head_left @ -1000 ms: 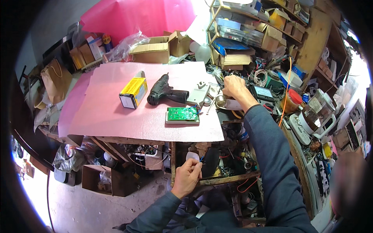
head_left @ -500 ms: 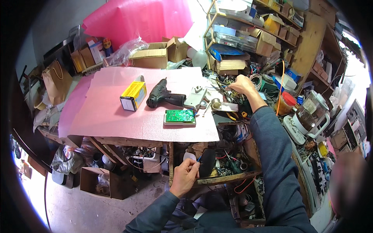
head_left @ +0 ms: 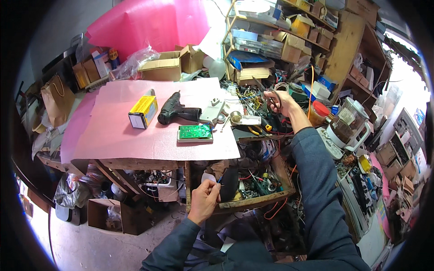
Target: The person strips the insulation from a blue wire, twists the exposed strands, and applies solder to the wire end using a soldering iron and solder wire. The person then solders the prepared wire to a point on a green circuit board.
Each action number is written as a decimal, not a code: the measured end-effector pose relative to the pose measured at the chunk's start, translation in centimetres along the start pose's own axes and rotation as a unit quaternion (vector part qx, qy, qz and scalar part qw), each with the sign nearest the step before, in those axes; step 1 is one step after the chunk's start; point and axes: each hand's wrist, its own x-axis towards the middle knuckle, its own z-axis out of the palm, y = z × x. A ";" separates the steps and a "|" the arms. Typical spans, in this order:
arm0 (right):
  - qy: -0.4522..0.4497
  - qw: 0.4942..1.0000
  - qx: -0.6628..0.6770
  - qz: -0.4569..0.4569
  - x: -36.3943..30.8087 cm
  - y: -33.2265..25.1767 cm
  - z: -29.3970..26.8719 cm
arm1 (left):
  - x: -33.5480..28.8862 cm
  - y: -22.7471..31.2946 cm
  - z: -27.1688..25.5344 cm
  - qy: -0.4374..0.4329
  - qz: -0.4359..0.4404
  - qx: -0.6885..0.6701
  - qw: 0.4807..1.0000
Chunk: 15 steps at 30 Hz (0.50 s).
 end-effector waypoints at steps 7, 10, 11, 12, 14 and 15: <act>0.044 0.998 0.045 -0.004 0.2 1.0 -1.2 | 0.0 0.5 0.1 -0.007 0.001 0.046 0.999; 0.022 0.997 0.071 -0.025 0.4 1.0 -1.5 | 0.1 0.0 0.0 -0.008 0.014 0.033 0.999; 0.011 0.996 0.077 -0.033 0.5 1.2 -1.7 | 0.1 0.0 -0.1 -0.009 0.012 0.043 0.999; 0.007 0.997 0.066 -0.033 0.7 1.4 -1.9 | 0.1 0.1 -0.1 -0.010 0.009 0.053 0.999; -0.002 0.998 0.045 -0.034 1.0 1.5 -2.1 | 0.1 0.3 0.0 -0.011 0.003 0.057 0.998; -0.002 0.998 0.055 -0.032 1.1 1.5 -2.2 | 0.1 0.4 0.0 -0.012 -0.001 0.051 0.999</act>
